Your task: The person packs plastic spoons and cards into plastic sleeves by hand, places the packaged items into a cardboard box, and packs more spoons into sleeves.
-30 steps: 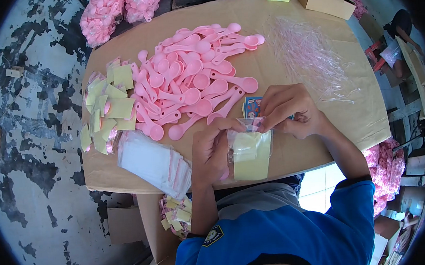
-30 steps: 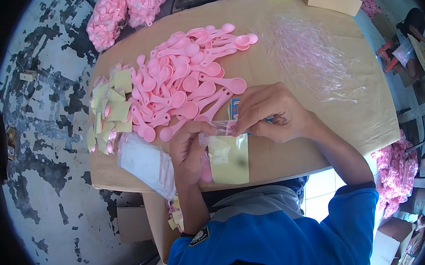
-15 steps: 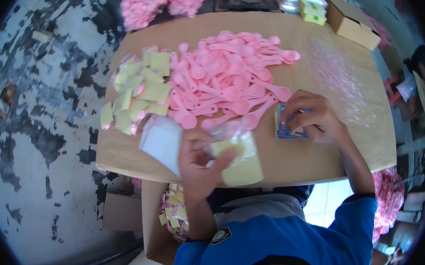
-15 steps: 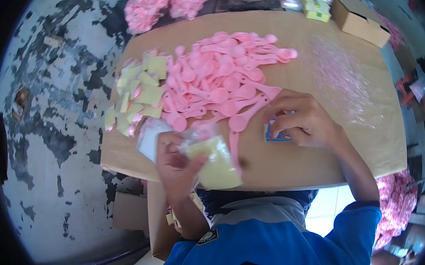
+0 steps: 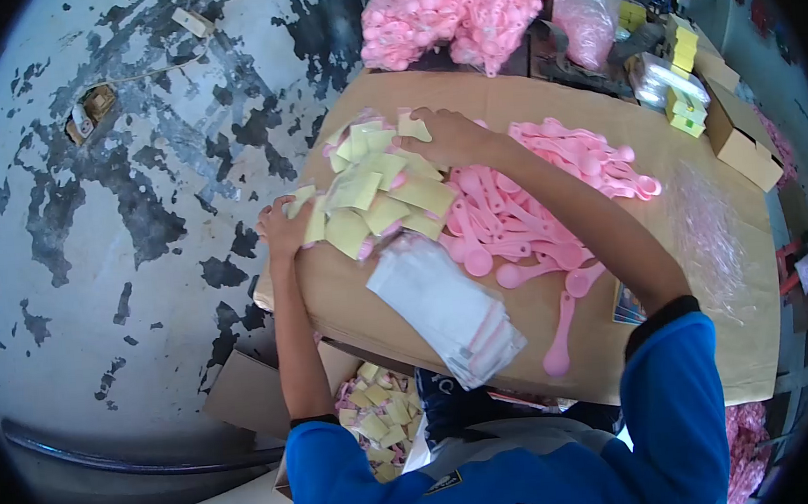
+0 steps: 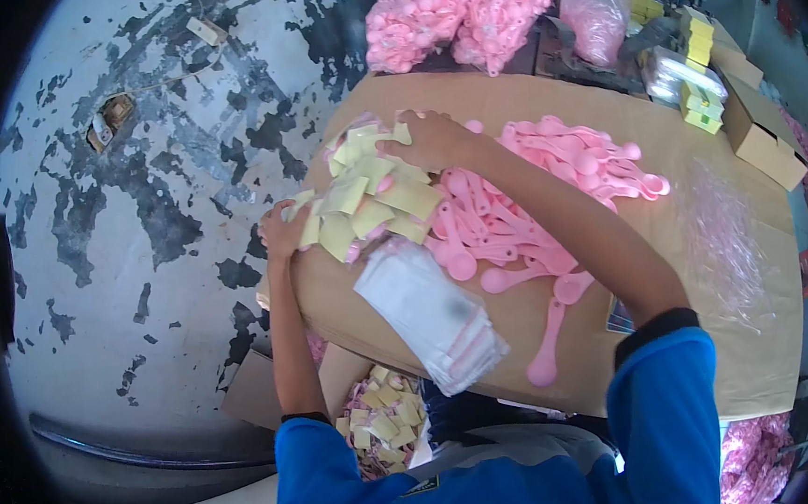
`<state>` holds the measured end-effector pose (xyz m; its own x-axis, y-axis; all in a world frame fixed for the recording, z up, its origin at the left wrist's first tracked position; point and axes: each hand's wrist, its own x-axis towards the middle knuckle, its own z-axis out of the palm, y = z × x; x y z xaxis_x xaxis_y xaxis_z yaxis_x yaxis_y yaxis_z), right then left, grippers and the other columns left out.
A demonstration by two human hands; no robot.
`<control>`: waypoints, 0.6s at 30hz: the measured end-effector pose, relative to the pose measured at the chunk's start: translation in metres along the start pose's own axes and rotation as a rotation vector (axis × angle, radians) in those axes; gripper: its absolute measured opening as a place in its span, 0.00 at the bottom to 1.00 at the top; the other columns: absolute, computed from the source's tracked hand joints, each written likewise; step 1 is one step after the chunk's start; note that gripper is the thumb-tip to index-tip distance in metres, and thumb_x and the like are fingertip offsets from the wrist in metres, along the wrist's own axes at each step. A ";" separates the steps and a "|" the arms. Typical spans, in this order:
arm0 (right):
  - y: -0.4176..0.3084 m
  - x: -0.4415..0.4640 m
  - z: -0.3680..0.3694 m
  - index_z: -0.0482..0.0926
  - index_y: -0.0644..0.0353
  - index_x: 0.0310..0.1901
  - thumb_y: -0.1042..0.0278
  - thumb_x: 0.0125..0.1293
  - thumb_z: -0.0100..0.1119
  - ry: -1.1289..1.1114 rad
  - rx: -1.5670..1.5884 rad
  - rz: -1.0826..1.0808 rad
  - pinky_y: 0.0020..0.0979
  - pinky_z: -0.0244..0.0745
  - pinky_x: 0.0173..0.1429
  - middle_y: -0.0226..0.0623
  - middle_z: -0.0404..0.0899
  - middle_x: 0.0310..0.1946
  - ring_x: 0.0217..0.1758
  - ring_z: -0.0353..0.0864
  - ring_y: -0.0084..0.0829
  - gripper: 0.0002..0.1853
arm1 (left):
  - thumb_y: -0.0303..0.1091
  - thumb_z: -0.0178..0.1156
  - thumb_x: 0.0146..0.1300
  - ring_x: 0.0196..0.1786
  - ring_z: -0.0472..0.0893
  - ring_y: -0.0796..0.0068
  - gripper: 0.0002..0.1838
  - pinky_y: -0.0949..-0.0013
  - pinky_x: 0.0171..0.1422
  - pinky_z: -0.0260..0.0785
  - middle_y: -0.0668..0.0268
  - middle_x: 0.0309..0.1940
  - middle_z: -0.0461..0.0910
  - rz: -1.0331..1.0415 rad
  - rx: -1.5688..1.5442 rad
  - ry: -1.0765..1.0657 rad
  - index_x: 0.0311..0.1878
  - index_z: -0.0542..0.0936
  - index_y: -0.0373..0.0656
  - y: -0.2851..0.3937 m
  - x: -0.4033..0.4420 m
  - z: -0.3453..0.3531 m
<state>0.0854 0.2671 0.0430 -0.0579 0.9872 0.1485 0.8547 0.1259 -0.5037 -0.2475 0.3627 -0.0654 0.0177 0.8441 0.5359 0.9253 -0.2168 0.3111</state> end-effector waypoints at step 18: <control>-0.085 -0.022 0.062 0.51 0.36 0.75 0.25 0.45 0.66 -0.248 -0.446 -0.341 0.69 0.50 0.71 0.59 0.47 0.75 0.77 0.44 0.67 0.57 | 0.54 0.68 0.59 0.48 0.82 0.68 0.45 0.69 0.46 0.77 0.54 0.48 0.80 -0.094 -0.791 -0.812 0.65 0.64 0.23 0.040 0.024 -0.049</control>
<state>-0.0180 0.2406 0.0293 -0.4384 0.8987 0.0089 0.8974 0.4383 -0.0502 -0.2281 0.3501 -0.0018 0.4673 0.8792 -0.0928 0.4424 -0.1417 0.8855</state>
